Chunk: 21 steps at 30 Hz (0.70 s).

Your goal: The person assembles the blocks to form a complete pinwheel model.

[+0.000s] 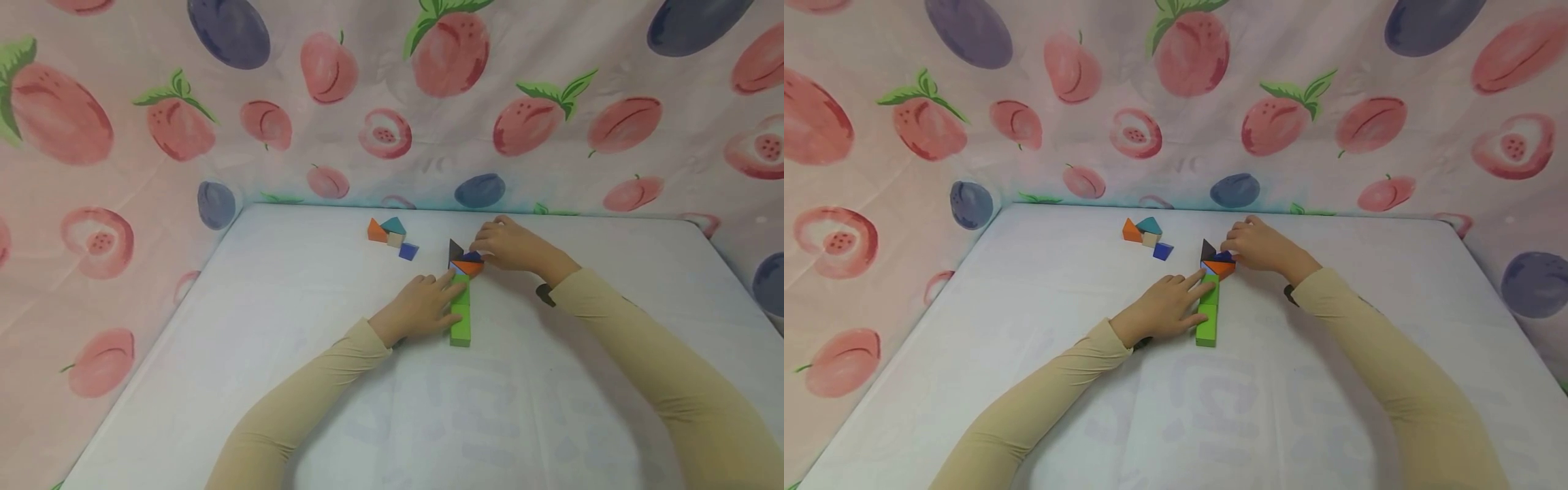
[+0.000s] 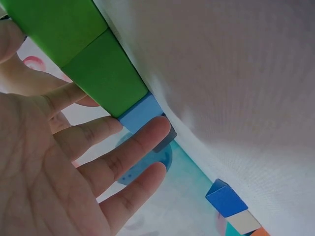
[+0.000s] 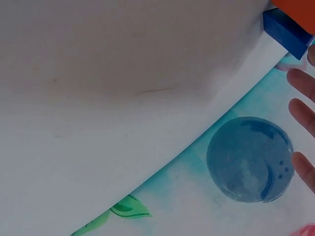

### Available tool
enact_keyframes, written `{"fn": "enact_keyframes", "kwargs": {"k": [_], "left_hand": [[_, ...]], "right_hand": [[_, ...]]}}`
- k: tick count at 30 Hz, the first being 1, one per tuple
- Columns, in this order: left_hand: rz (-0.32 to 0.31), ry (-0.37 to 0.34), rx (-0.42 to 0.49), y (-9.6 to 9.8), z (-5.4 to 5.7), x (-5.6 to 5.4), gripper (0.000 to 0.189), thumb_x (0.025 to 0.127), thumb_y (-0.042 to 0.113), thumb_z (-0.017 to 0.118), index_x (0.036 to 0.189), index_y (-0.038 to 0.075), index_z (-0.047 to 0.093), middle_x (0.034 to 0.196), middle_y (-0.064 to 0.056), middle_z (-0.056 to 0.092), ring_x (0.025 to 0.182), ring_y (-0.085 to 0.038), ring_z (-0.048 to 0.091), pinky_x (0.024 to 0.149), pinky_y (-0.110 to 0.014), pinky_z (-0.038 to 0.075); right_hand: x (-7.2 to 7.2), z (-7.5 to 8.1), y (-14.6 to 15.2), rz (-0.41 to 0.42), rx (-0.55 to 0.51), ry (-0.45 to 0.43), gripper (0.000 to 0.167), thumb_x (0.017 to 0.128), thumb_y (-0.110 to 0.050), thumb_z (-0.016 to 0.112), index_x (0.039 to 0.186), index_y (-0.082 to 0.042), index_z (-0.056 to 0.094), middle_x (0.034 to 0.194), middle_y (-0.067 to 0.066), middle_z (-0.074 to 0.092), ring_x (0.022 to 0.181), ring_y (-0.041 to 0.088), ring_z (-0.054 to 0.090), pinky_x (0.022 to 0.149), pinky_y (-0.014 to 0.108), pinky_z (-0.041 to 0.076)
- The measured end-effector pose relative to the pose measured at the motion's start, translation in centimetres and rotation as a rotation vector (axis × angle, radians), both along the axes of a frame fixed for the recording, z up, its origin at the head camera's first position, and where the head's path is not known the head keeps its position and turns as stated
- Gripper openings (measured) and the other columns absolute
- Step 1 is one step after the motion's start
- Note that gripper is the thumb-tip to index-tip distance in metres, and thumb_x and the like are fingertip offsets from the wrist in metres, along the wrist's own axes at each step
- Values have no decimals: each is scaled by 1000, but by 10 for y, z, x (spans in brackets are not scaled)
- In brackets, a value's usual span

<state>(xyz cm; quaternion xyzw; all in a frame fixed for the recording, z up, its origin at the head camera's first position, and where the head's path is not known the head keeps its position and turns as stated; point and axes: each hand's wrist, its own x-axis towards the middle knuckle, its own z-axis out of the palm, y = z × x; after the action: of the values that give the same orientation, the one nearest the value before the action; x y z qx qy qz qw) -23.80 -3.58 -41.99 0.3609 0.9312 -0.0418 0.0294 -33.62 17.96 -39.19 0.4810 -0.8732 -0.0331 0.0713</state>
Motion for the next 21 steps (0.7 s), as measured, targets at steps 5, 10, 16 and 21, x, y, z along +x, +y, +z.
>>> {"fn": "enact_keyframes", "kwargs": {"k": [5,10,16,21], "left_hand": [[-4,4,5,0,0,0,61,95,54,38,146,21,32,152,-9,33,119,-25,54,100,-38,43],[-5,5,12,-1,0,0,61,95,54,39,146,21,32,152,-10,33,119,-25,54,100,-39,43],[-5,7,14,-1,-1,0,61,95,53,38,146,20,32,153,-10,32,118,-25,54,101,-39,43],[-4,8,9,-1,-1,1,61,95,53,38,146,20,32,153,-9,32,119,-25,54,100,-38,43]], "right_hand": [[0,0,-2,4,-6,-25,29,76,-5,73,104,-12,69,99,8,71,98,28,62,90,52,43],[0,0,-2,0,6,-46,30,76,-4,73,104,-12,69,99,8,71,98,29,62,90,54,43],[-6,1,5,-88,40,-100,29,78,-6,72,106,-12,69,102,8,71,101,29,62,95,56,40],[-7,2,12,-115,24,-88,29,78,-4,71,106,-12,68,102,9,71,103,31,61,96,59,40]]}}
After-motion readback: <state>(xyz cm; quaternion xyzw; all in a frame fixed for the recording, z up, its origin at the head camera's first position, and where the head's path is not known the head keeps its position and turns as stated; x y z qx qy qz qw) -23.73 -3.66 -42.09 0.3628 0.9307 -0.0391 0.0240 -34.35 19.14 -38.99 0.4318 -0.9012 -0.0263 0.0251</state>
